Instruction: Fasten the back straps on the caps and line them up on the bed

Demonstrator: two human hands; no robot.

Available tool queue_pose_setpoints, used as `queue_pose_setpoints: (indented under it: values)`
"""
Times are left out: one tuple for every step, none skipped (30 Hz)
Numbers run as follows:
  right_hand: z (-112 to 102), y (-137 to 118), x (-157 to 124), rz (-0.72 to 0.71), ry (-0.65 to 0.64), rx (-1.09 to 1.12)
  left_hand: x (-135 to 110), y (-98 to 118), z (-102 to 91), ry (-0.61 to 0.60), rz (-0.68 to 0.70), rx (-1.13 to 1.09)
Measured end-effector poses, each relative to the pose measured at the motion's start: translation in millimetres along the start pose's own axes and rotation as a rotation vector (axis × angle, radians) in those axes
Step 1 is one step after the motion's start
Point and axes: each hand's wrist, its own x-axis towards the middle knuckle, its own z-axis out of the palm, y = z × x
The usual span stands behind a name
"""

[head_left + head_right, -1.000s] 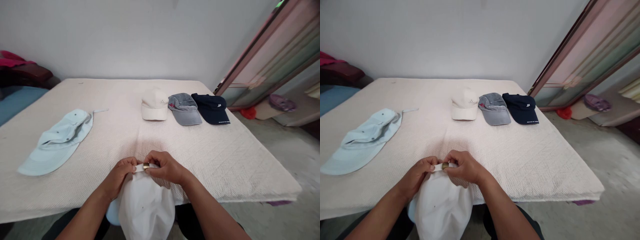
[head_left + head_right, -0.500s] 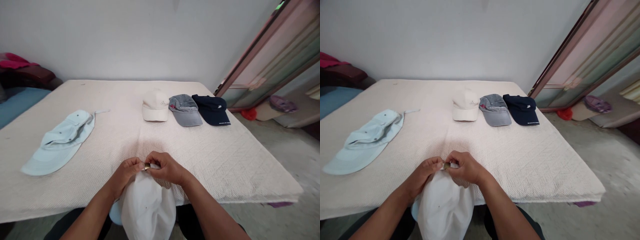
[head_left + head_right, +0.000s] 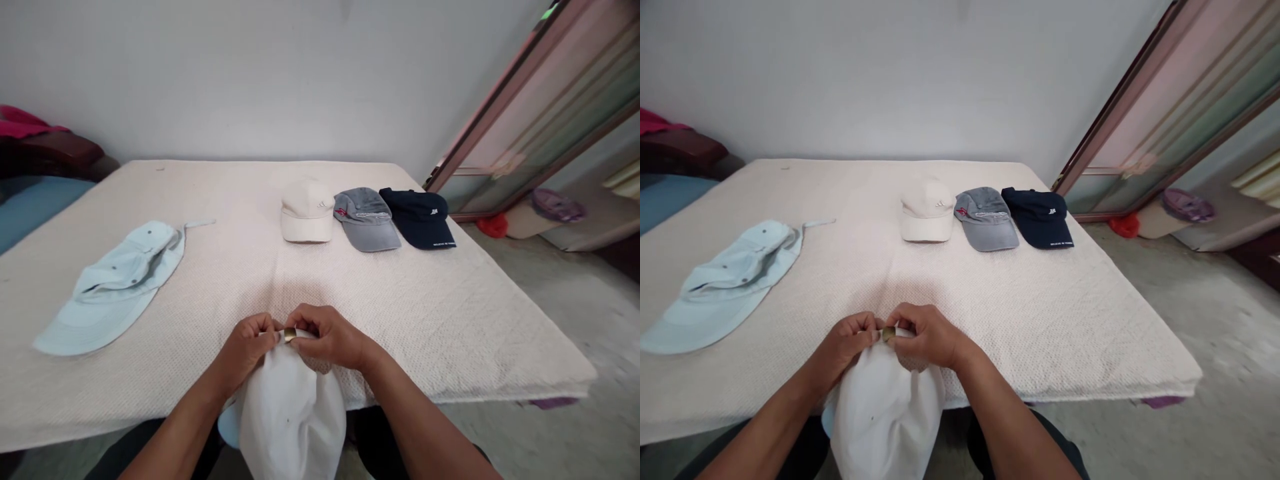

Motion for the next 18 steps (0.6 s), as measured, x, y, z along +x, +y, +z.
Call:
queue_pose_setpoints:
  values:
    - [0.1,1.2,-0.1,0.008,-0.002,0.028,0.0,-0.4,0.1,0.004,0.005,0.012]
    - [0.1,2.3,-0.3,0.016,-0.003,0.052,0.1,-0.8,0.2,0.006,0.005,0.006]
    - [-0.1,3.2,-0.5,0.021,-0.002,0.072,0.3,-1.2,0.3,0.004,0.001,-0.021]
    - [-0.5,3.8,-0.8,0.022,-0.001,0.087,0.7,-1.4,0.4,-0.004,-0.009,-0.065]
    - [-1.1,4.1,-1.1,0.020,0.000,0.100,1.2,-1.5,0.3,-0.017,-0.028,-0.117]
    - [-1.9,4.3,-1.4,0.016,0.005,0.111,1.7,-1.5,0.2,-0.034,-0.049,-0.173]
    - [-2.9,4.3,-1.8,0.012,0.009,0.120,2.2,-1.5,0.0,-0.050,-0.069,-0.229]
    - [-3.9,4.2,-2.1,0.010,0.013,0.132,2.6,-1.4,-0.2,-0.062,-0.090,-0.281]
    - [-4.7,4.1,-2.4,0.011,0.013,0.146,2.9,-1.4,-0.3,-0.064,-0.113,-0.327]
    - [-5.4,4.0,-2.6,0.013,0.009,0.163,3.1,-1.6,-0.3,-0.057,-0.134,-0.362]
    - [-5.8,4.0,-2.6,0.016,0.003,0.179,3.1,-1.8,-0.1,-0.046,-0.153,-0.385]
    - [-5.8,4.0,-2.6,0.020,-0.005,0.191,3.1,-2.3,0.3,-0.041,-0.171,-0.393]
    - [-5.5,4.1,-2.4,0.023,-0.012,0.198,3.0,-2.8,0.9,-0.043,-0.187,-0.382]
    - [-5.0,4.3,-2.2,0.026,-0.018,0.199,2.9,-3.3,1.4,-0.060,-0.196,-0.357]
    - [-4.5,4.5,-1.9,0.029,-0.023,0.195,2.7,-3.7,1.8,-0.085,-0.200,-0.325]
    - [-3.9,4.8,-1.7,0.034,-0.027,0.191,2.6,-4.0,2.1,-0.115,-0.200,-0.291]
    - [-3.5,5.1,-1.5,0.040,-0.031,0.190,2.5,-4.1,2.3,-0.138,-0.197,-0.262]
    - [-3.2,5.3,-1.4,0.047,-0.038,0.195,2.3,-4.0,2.2,-0.154,-0.189,-0.239]
